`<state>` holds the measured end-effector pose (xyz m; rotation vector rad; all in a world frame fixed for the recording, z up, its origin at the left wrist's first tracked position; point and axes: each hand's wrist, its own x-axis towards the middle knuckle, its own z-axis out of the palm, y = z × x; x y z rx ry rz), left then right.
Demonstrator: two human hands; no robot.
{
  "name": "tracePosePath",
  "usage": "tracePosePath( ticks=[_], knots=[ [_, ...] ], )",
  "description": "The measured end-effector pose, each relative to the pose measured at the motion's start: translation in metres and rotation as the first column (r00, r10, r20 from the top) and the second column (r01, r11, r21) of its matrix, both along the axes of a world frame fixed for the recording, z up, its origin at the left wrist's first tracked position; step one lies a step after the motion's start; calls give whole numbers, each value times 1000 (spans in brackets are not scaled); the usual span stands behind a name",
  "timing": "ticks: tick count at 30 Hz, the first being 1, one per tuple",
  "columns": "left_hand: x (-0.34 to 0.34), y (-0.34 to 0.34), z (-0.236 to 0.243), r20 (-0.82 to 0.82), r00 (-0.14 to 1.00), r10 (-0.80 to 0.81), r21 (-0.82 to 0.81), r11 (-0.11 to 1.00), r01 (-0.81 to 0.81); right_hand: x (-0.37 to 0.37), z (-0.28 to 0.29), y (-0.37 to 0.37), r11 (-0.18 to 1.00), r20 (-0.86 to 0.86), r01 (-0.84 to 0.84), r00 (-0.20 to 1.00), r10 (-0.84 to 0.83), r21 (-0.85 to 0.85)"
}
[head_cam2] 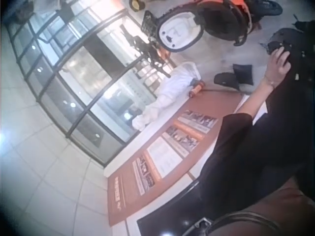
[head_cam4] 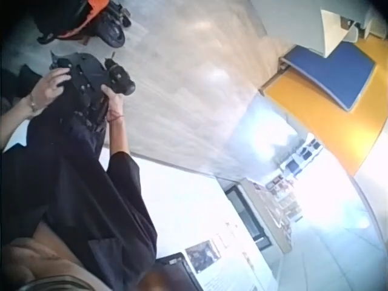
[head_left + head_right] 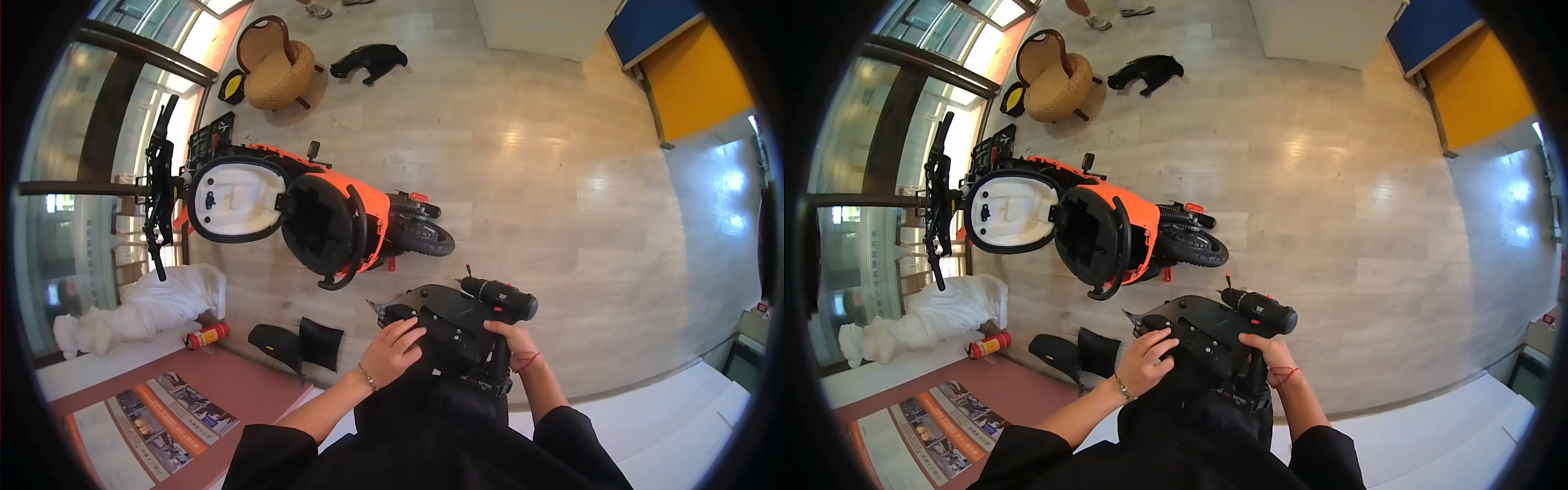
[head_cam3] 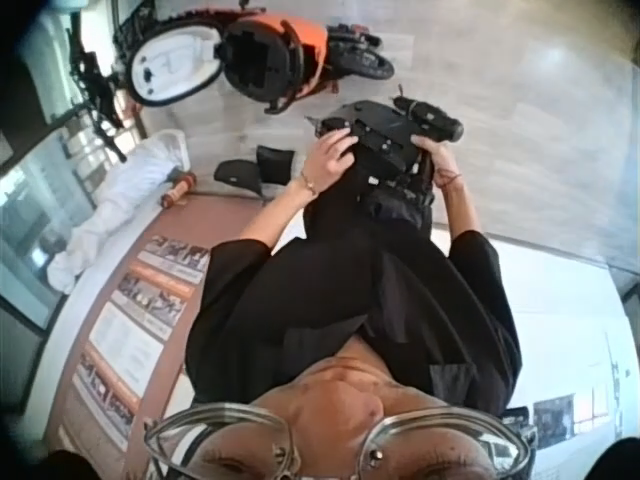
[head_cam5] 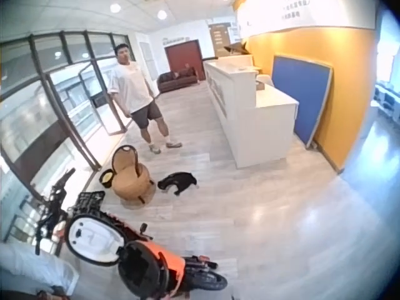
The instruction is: Repairing the rear light and body panel assembly of an electric scooter using an electric screwdriver.
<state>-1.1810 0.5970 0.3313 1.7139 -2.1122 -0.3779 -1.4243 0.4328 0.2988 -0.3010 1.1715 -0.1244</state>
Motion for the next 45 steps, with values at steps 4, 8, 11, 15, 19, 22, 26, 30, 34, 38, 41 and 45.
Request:
tracePosePath(
  ticks=[4,8,11,15,19,22,26,30,34,38,41,45],
  knots=[
    [-11,-16,-19,-94,982,164,182,973,-145,-6,-34,-18,1000,-91,26,996,-25,5],
    [-9,-21,-64,-166,850,500,418,816,-399,-11,-79,-26,989,-162,-10,987,-14,-146],
    [14,-19,-102,-156,720,677,533,671,-515,-13,-108,-23,989,-190,4,981,-33,-149],
    [47,-16,-148,-233,607,760,573,612,-546,-4,-139,-9,991,-209,-1,978,-27,-131],
    [73,-21,-194,-213,590,779,602,580,-548,26,-174,15,984,-209,-40,978,3,-173],
    [80,-24,-224,-231,589,774,554,602,-575,54,-204,30,986,-143,-48,989,24,-163],
    [94,-26,-265,-118,707,698,361,693,-624,99,-263,38,963,-7,21,1000,-24,-268],
    [107,-22,-289,-6,728,686,149,720,-678,128,-318,26,922,100,-39,991,84,-386],
    [115,-21,-307,75,687,723,-55,691,-721,153,-362,16,871,173,-69,970,174,-486],
    [119,-24,-327,104,611,785,-303,610,-732,177,-392,15,806,229,-27,953,200,-592],
    [119,-22,-332,96,567,818,-287,568,-771,191,-402,19,784,291,37,939,185,-619],
    [115,-18,-327,99,501,860,-269,508,-818,205,-399,28,760,293,70,942,161,-646]
  ],
)
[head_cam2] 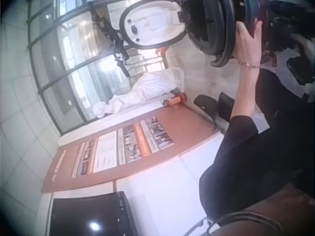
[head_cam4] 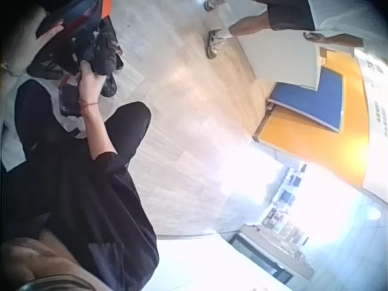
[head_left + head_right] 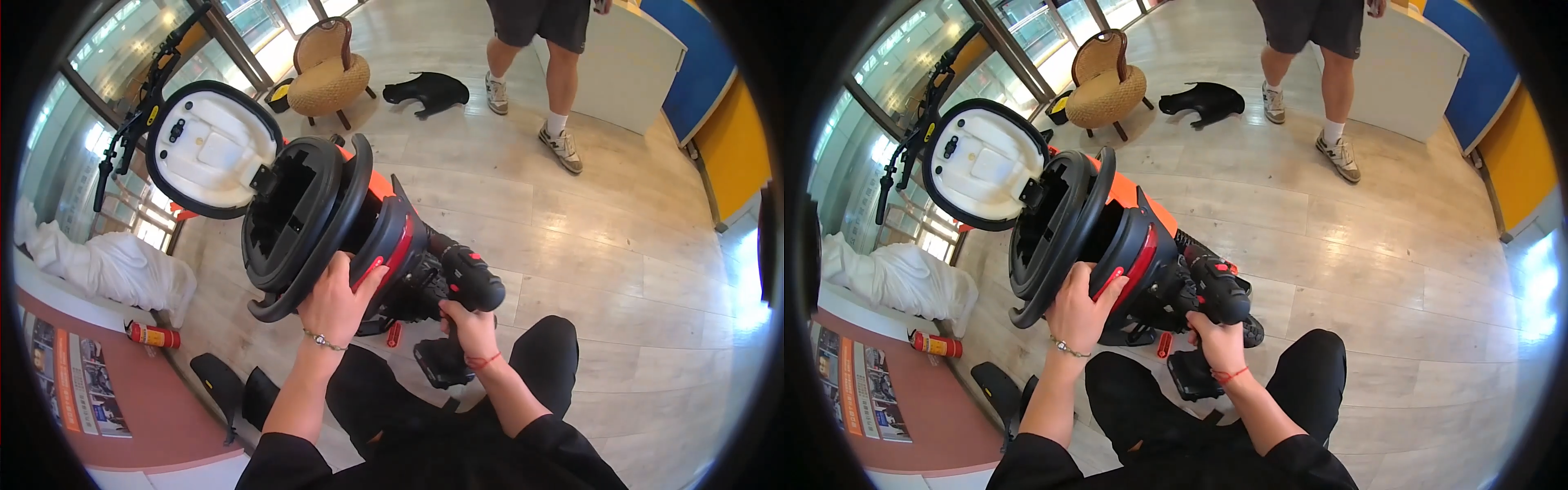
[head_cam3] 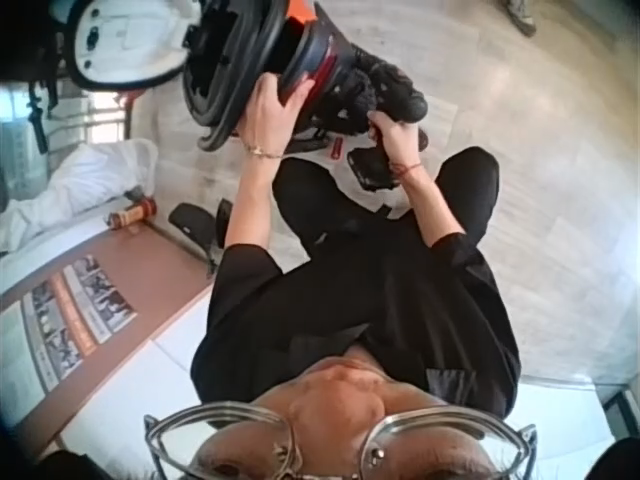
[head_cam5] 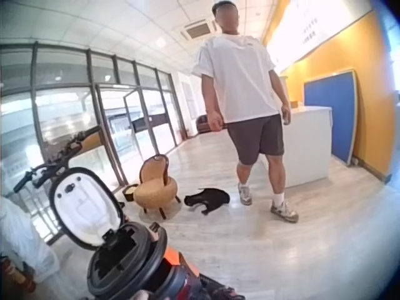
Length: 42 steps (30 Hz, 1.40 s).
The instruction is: Repairing the rear light and body panel assembly of an electric scooter using an electric screwdriver.
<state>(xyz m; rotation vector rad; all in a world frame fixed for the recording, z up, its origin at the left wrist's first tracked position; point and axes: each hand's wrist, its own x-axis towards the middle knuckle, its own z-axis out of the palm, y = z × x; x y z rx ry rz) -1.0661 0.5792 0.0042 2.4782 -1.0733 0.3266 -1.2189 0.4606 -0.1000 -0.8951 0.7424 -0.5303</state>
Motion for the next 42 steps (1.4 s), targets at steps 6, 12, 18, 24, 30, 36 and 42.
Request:
tracePosePath(
  ticks=[6,12,18,24,30,36,42],
  knots=[
    [-7,4,2,134,990,46,13,999,-48,17,-1,5,999,57,-35,998,37,-38],
    [-5,2,-3,140,979,150,108,980,-165,43,-8,8,998,30,6,1000,-4,-57],
    [-5,2,-11,274,941,197,57,974,-221,69,-5,17,993,118,99,987,-105,61],
    [-11,3,-19,268,929,254,43,960,-275,67,6,30,983,173,99,977,-126,157],
    [-5,8,-29,397,876,273,-58,960,-273,68,22,47,976,154,97,980,-128,193],
    [4,8,-35,404,881,248,-90,969,-232,72,30,58,943,149,173,964,-222,285],
    [-7,13,-38,413,894,174,-67,985,-161,76,28,58,935,153,208,954,-259,286]
  ],
)
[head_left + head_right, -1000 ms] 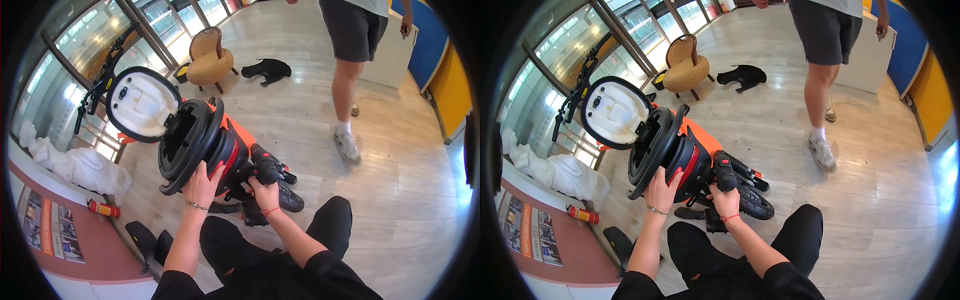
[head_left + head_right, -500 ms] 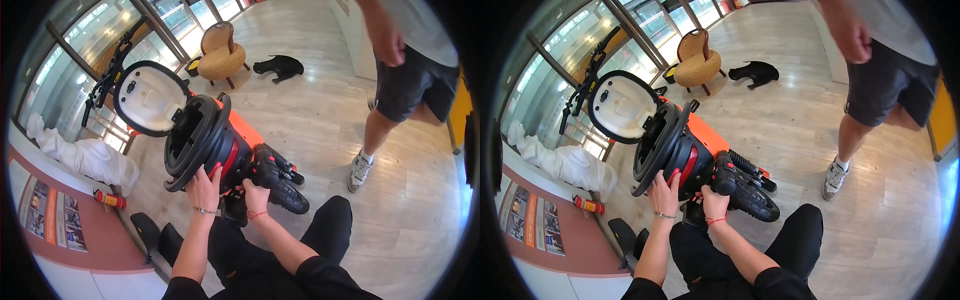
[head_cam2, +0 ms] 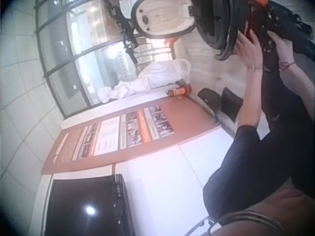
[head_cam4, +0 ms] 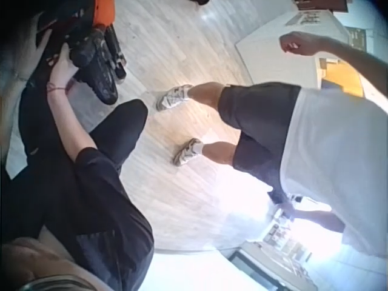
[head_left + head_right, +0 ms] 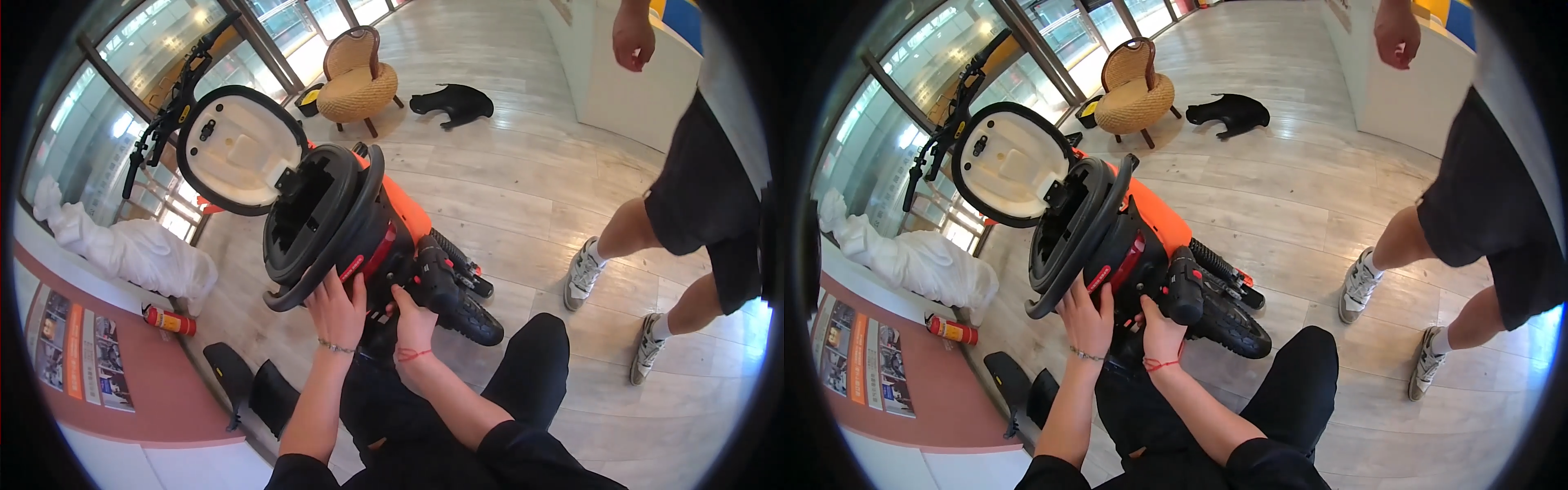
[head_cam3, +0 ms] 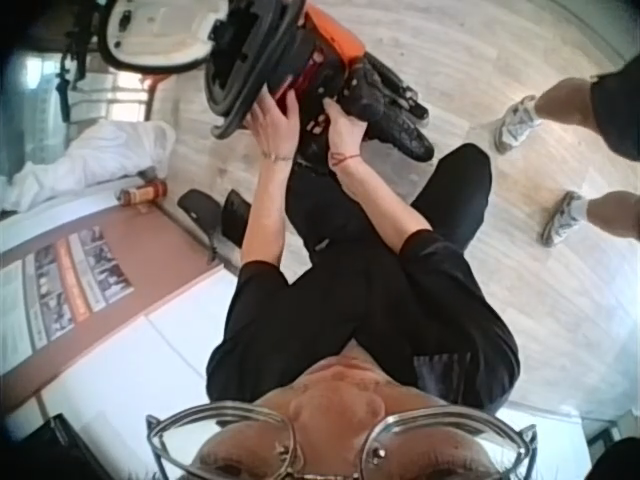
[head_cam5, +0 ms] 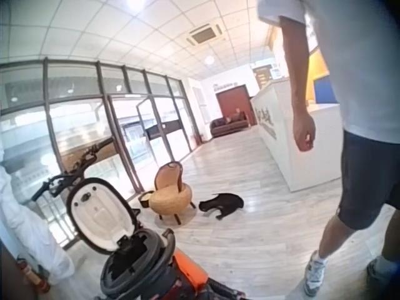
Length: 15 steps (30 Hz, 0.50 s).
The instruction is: Repairing the rear light and body panel assembly of an electric scooter using an electric screwdriver.
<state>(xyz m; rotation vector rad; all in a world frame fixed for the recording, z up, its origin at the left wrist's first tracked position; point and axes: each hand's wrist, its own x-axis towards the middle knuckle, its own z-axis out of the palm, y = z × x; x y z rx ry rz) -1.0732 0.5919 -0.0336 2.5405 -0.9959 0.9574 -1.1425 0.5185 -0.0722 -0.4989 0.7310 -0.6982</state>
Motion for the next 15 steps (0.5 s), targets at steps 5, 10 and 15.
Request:
tracePosePath(
  ticks=[5,10,15],
  knots=[
    [-24,49,-8,-35,976,-216,-135,968,209,0,3,-5,998,37,2,999,0,-69],
    [-30,97,-38,-610,705,-361,-621,771,-143,8,6,-8,996,33,-22,999,25,-88],
    [-12,83,-66,-564,559,-608,-819,496,-288,13,8,-7,998,35,7,999,-4,-66]
  ],
)
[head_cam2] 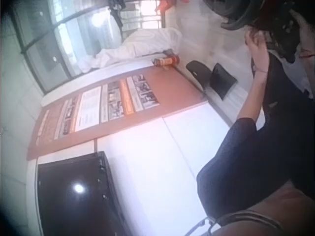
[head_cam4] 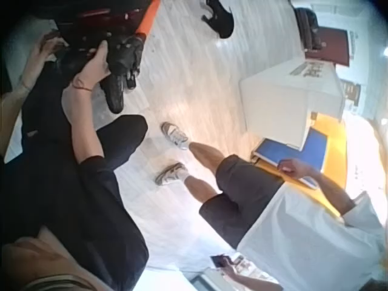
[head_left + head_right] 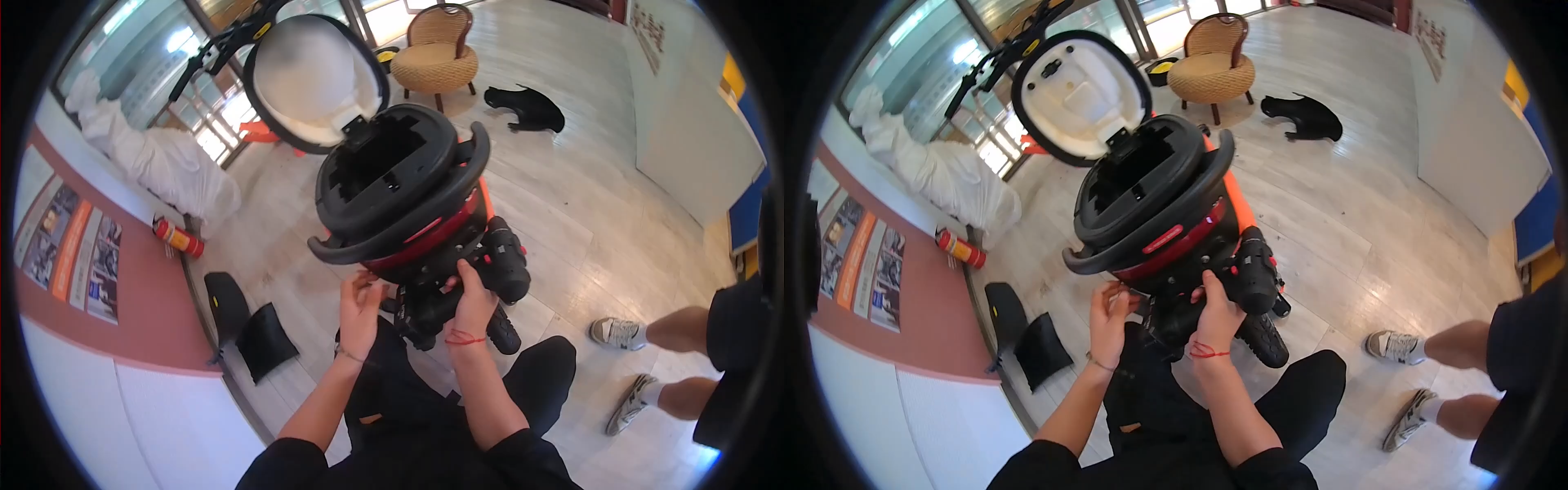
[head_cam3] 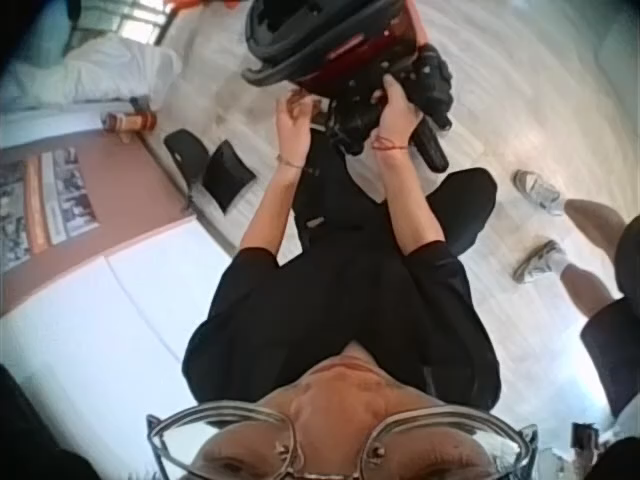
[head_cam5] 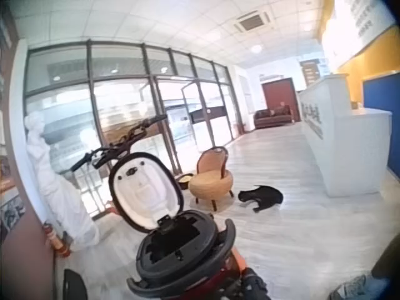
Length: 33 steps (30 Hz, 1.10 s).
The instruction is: Repairing the rear light and body panel assembly of an electric scooter using an electric screwdriver.
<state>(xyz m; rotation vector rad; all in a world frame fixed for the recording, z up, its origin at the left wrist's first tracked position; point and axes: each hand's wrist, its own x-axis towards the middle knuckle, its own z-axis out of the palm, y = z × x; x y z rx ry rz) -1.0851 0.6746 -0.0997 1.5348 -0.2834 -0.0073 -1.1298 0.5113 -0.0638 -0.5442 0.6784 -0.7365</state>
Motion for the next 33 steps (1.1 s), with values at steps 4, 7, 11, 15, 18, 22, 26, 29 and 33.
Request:
tracePosePath(
  ticks=[4,7,11,15,18,22,26,29,33],
  knots=[
    [6,-10,4,13,997,74,116,990,-75,0,0,1,999,38,-30,999,31,-17],
    [10,-11,7,-15,993,119,76,990,-118,0,-1,2,998,2,-49,999,49,32],
    [18,-9,6,129,976,175,28,983,-180,1,-3,5,990,19,-116,993,114,77],
    [15,-17,2,56,969,241,-96,967,-235,2,-3,7,987,-14,-131,991,132,93],
    [18,-20,-4,-49,962,267,-284,920,-270,1,-2,8,987,-43,-136,989,140,87],
    [36,-4,-22,-81,955,284,-220,930,-295,2,-2,12,986,-56,-159,985,162,46],
    [57,7,-36,-108,992,69,-337,936,-102,4,-2,15,990,-88,-139,986,141,32],
    [65,9,-35,-119,993,20,-248,967,-50,4,-3,16,992,-87,-126,988,127,22],
    [65,4,-26,-160,987,18,-257,965,-59,2,-8,13,988,-95,-153,984,150,-21]
  ],
)
